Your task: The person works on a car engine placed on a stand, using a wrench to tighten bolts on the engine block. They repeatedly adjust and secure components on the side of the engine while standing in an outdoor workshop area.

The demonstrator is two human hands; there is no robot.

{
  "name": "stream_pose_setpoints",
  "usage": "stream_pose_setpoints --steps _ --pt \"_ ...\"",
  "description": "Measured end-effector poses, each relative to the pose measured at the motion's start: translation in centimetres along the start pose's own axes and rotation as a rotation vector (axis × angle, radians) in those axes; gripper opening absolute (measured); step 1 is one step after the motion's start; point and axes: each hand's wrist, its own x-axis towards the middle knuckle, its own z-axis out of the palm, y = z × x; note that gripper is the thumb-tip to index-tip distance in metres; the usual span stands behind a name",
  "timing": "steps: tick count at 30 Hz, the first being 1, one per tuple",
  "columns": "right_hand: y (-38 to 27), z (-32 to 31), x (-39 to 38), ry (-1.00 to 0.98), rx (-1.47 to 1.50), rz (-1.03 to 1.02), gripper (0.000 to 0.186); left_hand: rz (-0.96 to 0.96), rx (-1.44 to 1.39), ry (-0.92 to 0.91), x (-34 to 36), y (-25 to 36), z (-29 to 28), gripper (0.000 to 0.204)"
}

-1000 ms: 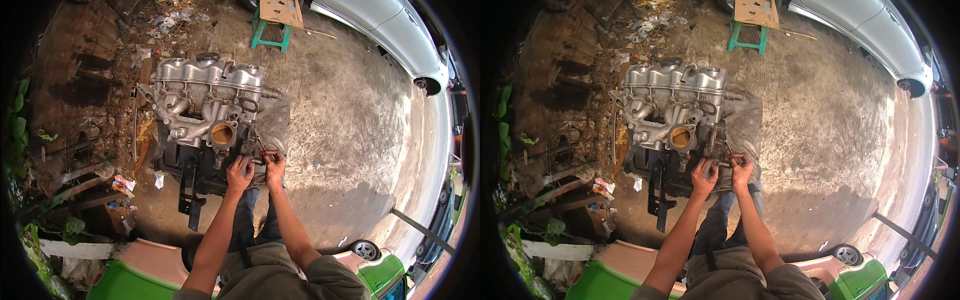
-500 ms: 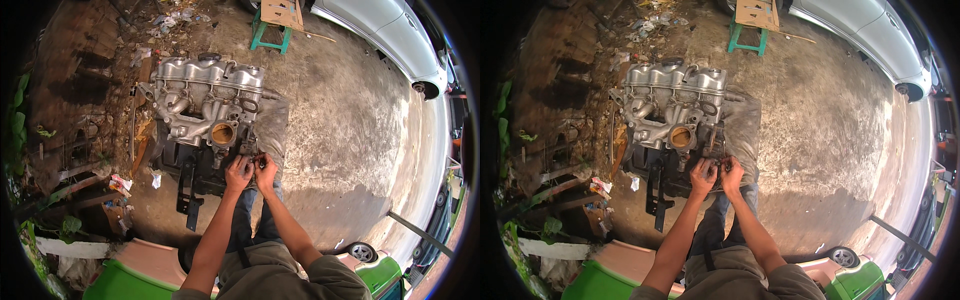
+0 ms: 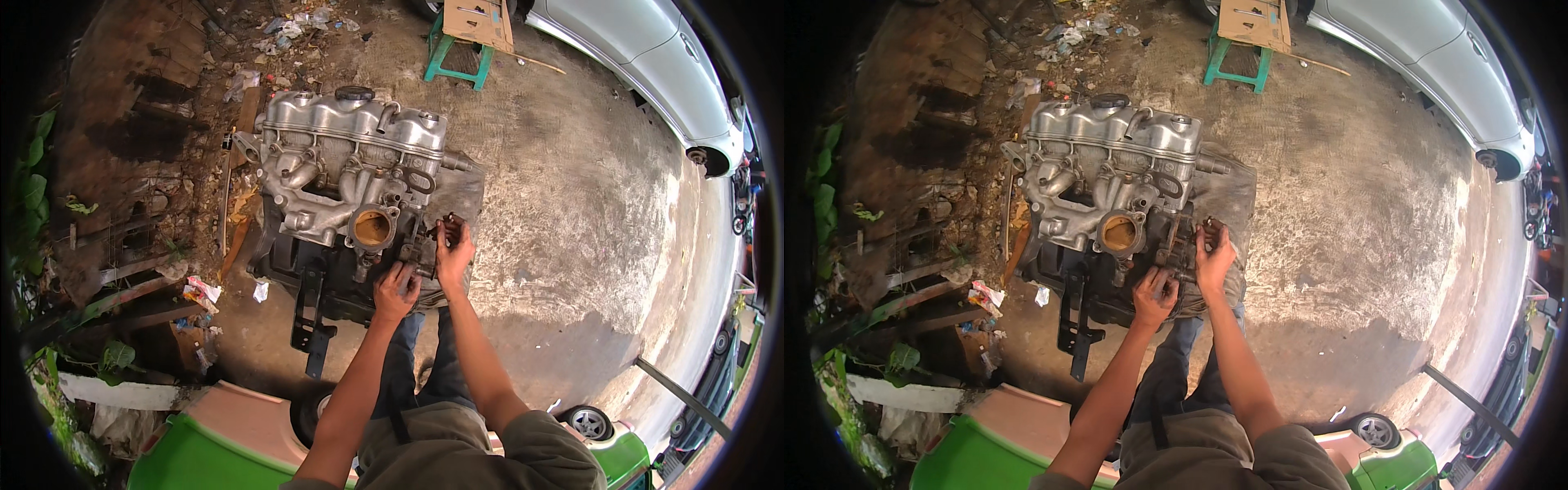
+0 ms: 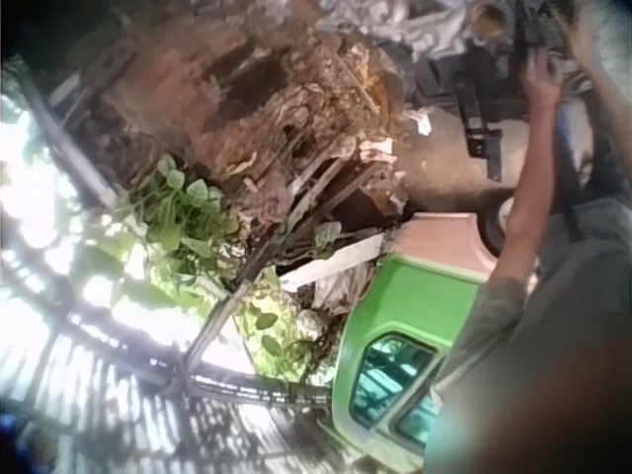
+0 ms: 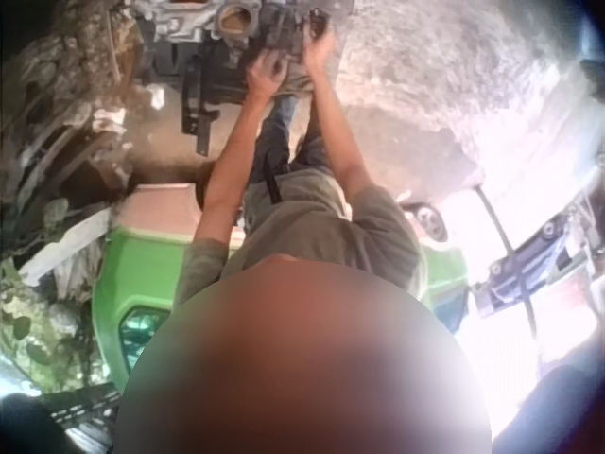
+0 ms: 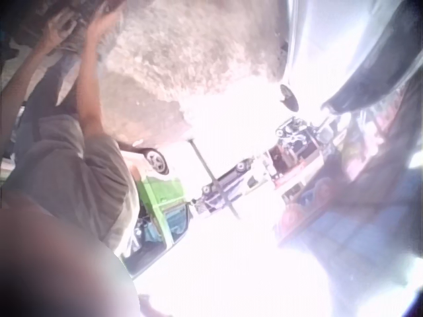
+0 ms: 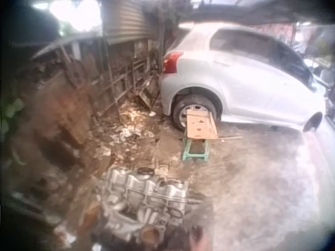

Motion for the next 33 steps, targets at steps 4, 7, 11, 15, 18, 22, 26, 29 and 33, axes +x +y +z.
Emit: stream_pose_setpoints --steps 4,7,11,15,18,22,26,29,33 --pt "8.0 3.8 5.7 -0.12 0.005 0.257 0.013 0.063 0.054 0.03 0.7 0.3 -0.3 0.007" --pt "14.4 4.0 6.5 -0.329 0.628 1.13 0.004 0.052 0.027 0.066 0.8 0.7 -0.4 0.006" --pt "15.6 1.7 3.7 -0.31 0.601 1.089 0.005 0.046 0.064 0.027 0.7 0.3 -0.3 0.008" --pt "11.7 -1.4 1.2 -0.13 0.523 1.012 0.009 0.143 0.096 0.071 0.7 0.2 -0.2 0.006" --pt "9.5 -2.8 -0.3 0.141 0.773 0.936 0.017 0.109 0.083 0.061 0.5 0.4 -0.4 0.011" --pt "7.8 -3.9 -2.0 0.077 0.936 0.79 0.013 0.076 0.087 0.03 0.4 0.2 -0.3 0.01" --pt "6.0 -4.0 -3.6 -0.023 1.066 0.677 0.014 0.008 0.031 0.062 0.4 0.3 0.0 0.013" --pt "4.8 -3.3 -4.5 -0.05 1.028 0.617 0.011 0.019 0.028 0.075 0.5 0.3 -0.2 0.014" --pt "4.3 -2.5 -5.3 -0.03 0.97 0.608 0.013 0.024 0.011 0.057 0.7 0.3 -0.3 0.014"
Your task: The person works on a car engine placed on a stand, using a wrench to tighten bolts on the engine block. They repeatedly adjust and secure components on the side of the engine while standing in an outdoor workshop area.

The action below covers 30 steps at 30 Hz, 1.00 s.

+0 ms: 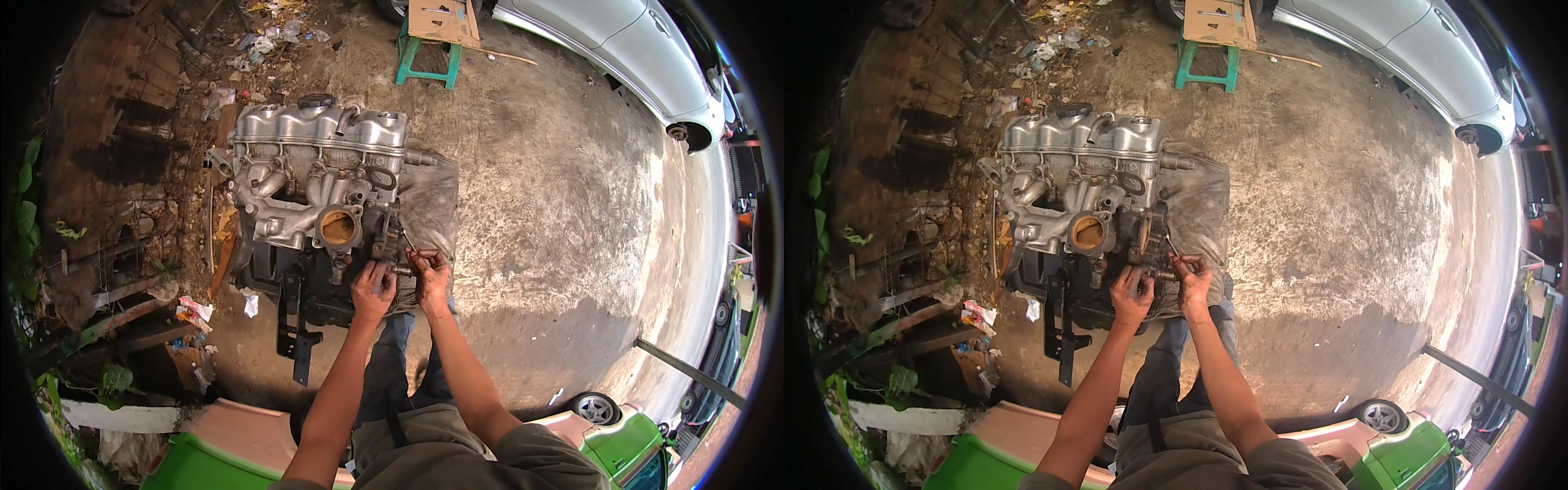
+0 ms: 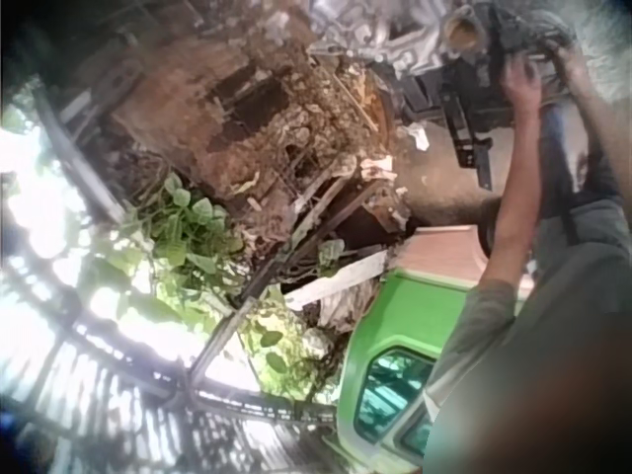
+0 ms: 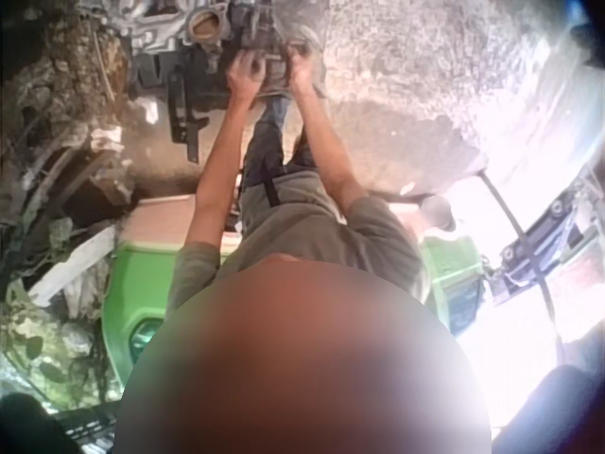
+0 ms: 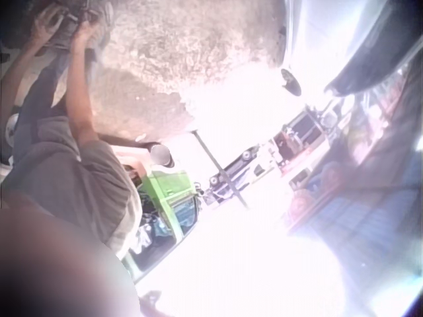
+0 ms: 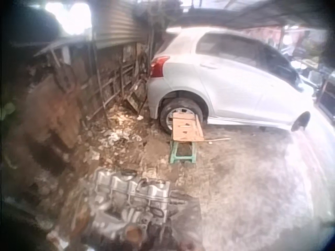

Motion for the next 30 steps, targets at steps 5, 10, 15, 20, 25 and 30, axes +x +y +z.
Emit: stream_pose_setpoints --steps 5,10,15,20,25,30 --pt "0.1 0.5 -0.2 -0.073 -0.357 -0.185 0.013 0.027 0.029 -0.001 -0.2 -0.1 0.0 0.012" --pt "-0.6 2.3 -2.2 -0.048 -0.91 -0.375 0.02 0.067 0.062 -0.03 0.0 -0.1 -0.2 0.01" --pt "-1.9 3.4 -3.0 -0.122 -1.233 -0.532 0.018 -0.056 -0.03 -0.039 0.2 0.3 -0.4 0.012" --pt "-1.7 3.2 -2.9 -0.169 -1.261 -0.529 0.023 0.001 0.04 -0.063 0.1 0.3 -0.6 0.012" --pt "-2.5 2.4 -2.9 -0.344 -1.361 -0.598 0.031 0.029 0.027 -0.036 -0.1 -0.1 -0.1 0.007" --pt "-4.4 3.4 0.2 -0.351 -1.148 -0.752 0.027 0.126 0.08 -0.02 0.0 -0.3 -0.1 0.006"
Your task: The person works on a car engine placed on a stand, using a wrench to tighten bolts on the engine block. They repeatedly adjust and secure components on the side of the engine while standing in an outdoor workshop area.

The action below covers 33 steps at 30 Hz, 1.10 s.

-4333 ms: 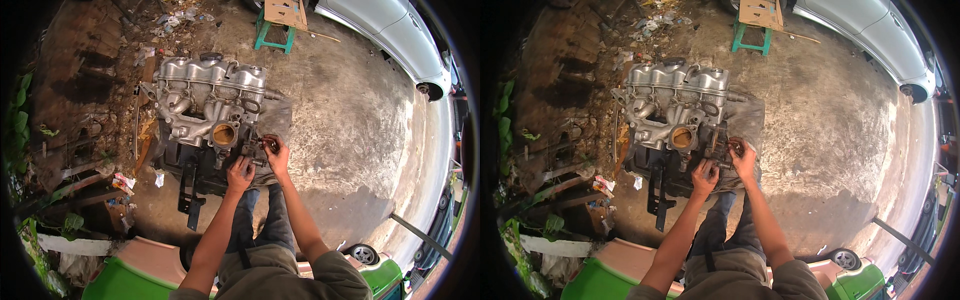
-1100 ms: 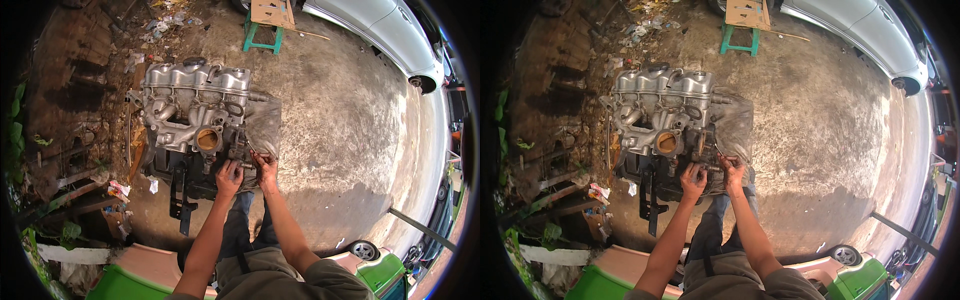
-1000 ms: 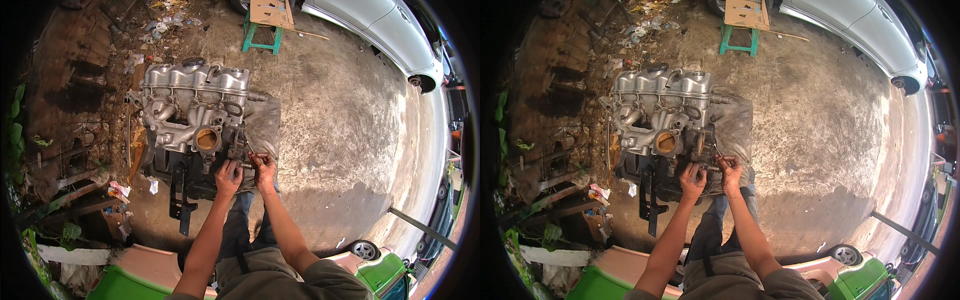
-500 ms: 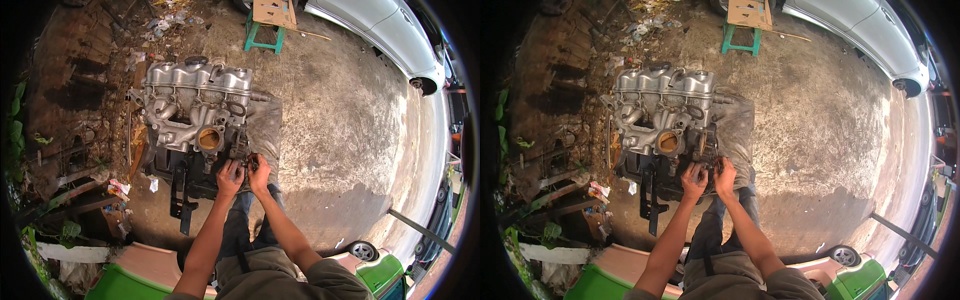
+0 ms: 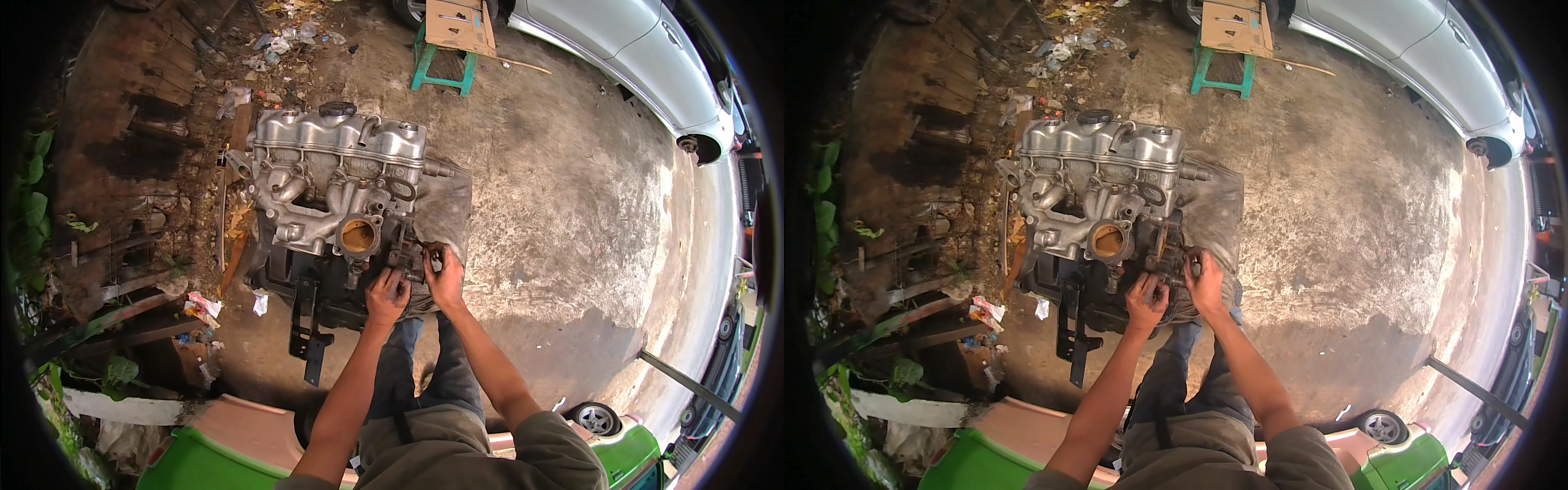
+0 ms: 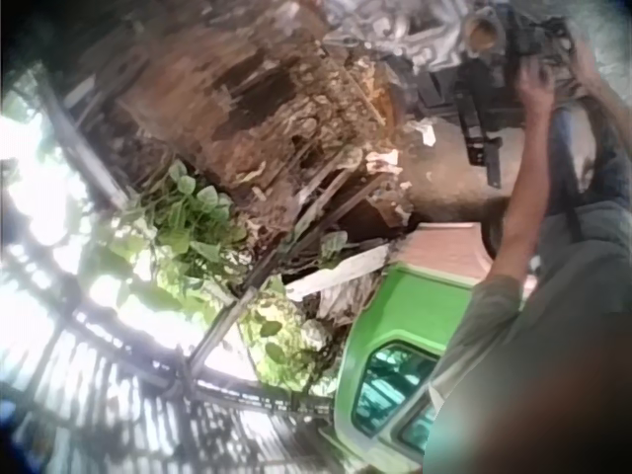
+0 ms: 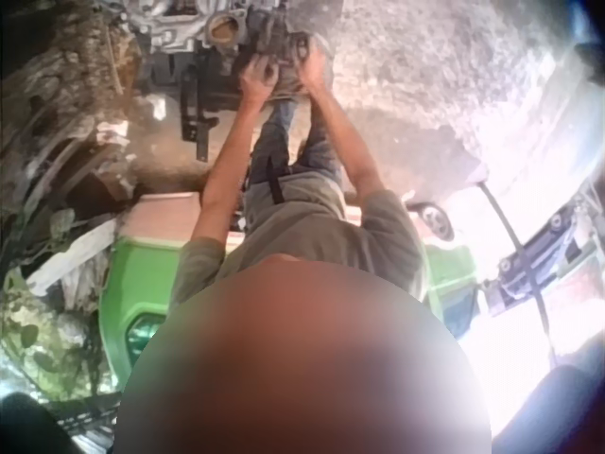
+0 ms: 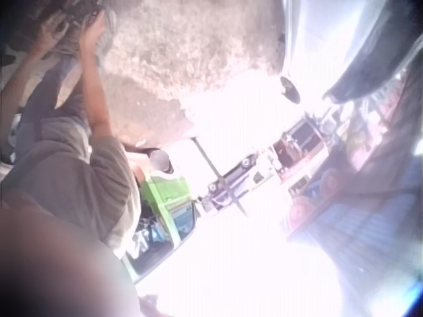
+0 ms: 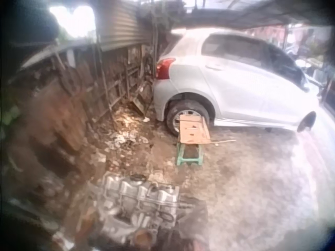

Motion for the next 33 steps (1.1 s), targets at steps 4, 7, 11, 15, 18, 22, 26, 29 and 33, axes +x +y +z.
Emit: stream_pose_setpoints --steps 4,7,11,15,18,22,26,29,33 --pt "3.9 2.4 5.6 0.086 0.194 0.346 0.032 0.001 -0.003 0.028 0.4 0.3 -0.2 0.008" --pt "8.5 5.0 8.1 -0.052 0.329 0.852 0.016 0.073 0.037 0.057 0.5 0.1 -0.1 0.008" --pt "13.5 5.1 6.2 -0.168 0.983 1.456 0.018 -0.132 -0.087 0.029 0.0 0.3 0.1 0.011" --pt "15.1 3.6 4.4 -0.046 0.991 1.509 0.016 -0.021 -0.002 0.034 -0.3 -0.1 0.5 0.011" --pt "13.3 2.5 2.7 0.049 0.729 1.103 0.013 -0.079 -0.044 0.042 -0.3 0.0 0.4 0.01" --pt "8.8 1.1 0.7 0.397 0.893 0.894 0.036 0.084 0.063 0.076 0.2 -0.1 0.2 0.007" --pt "4.9 0.1 -1.7 0.5 1.159 0.848 0.036 -0.075 -0.036 0.044 0.2 0.4 -0.1 0.004" --pt "3.4 1.8 -2.9 0.425 1.041 0.762 0.017 -0.1 -0.094 0.064 0.1 0.4 0.0 0.004" --pt "3.1 3.8 -3.1 0.561 1.056 0.697 0.016 -0.127 -0.129 0.039 -0.2 0.0 0.4 0.004"
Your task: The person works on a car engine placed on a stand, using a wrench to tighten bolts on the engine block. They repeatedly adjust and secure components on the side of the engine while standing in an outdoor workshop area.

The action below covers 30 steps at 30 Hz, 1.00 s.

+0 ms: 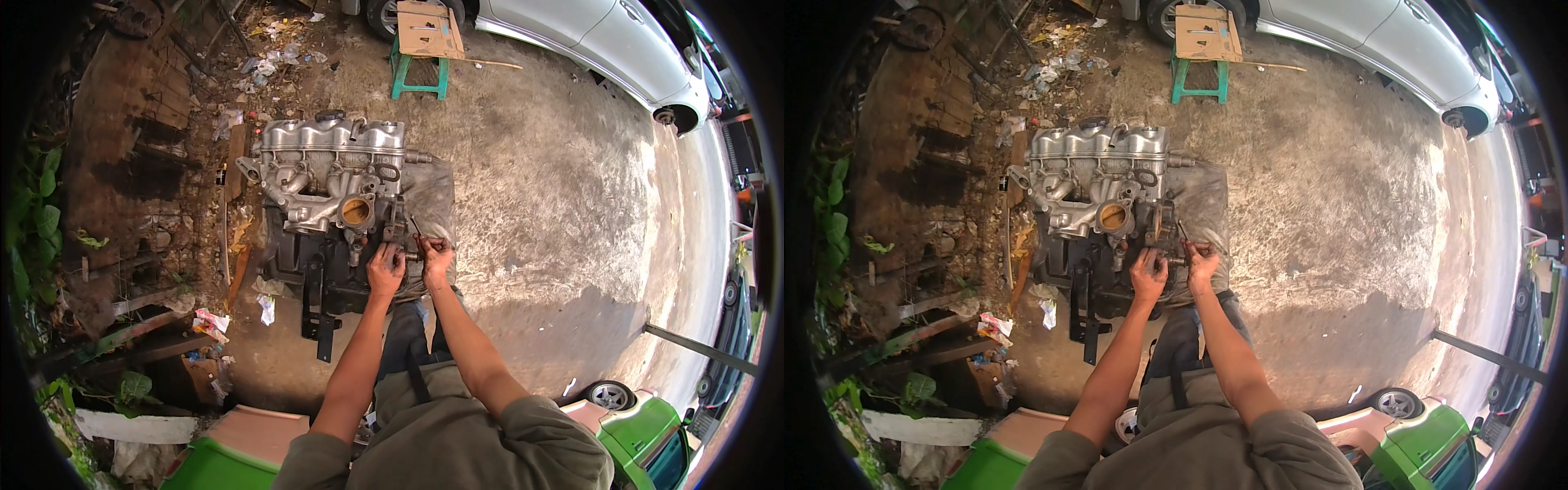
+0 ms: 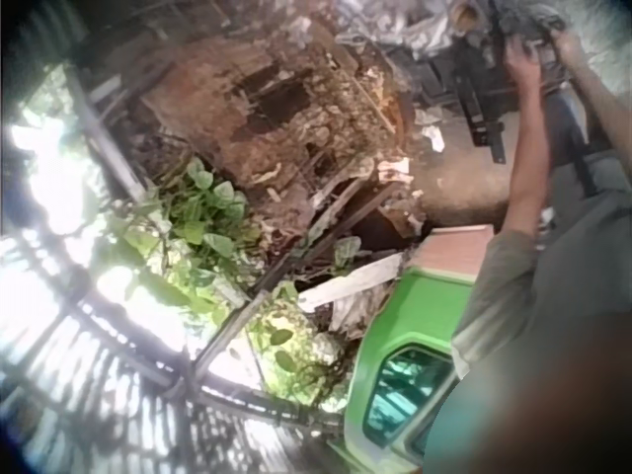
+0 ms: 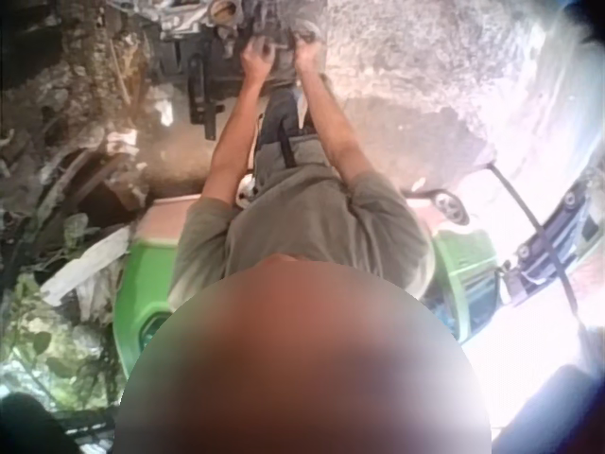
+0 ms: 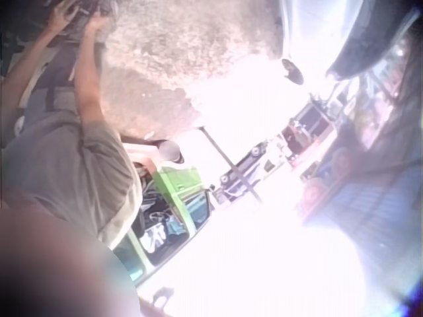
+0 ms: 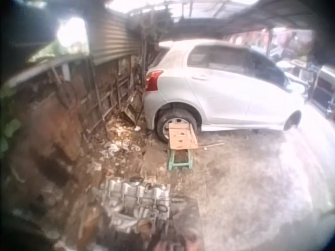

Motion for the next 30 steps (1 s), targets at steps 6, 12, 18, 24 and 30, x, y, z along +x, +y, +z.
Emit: stream_pose_setpoints --steps 6,12,18,24,30 --pt "-0.5 0.2 -0.7 -0.118 -0.391 -0.042 0.022 0.118 0.133 -0.005 0.0 -0.4 0.4 0.003" --pt "-1.9 0.8 -0.5 -0.241 -0.727 0.101 0.042 -0.055 -0.04 0.012 0.4 0.5 -0.2 0.004" --pt "0.3 -0.4 -0.5 -0.289 -0.828 -0.08 0.053 -0.034 -0.024 0.025 0.8 0.5 -0.2 0.004" --pt "0.8 -0.5 0.1 -0.269 -0.958 0.048 0.05 -0.014 0.007 -0.012 0.2 0.5 -0.4 0.005" --pt "-1.7 1.2 -1.4 -0.303 -1.033 0.024 0.044 0.076 0.1 -0.04 0.1 0.1 -0.3 0.007"
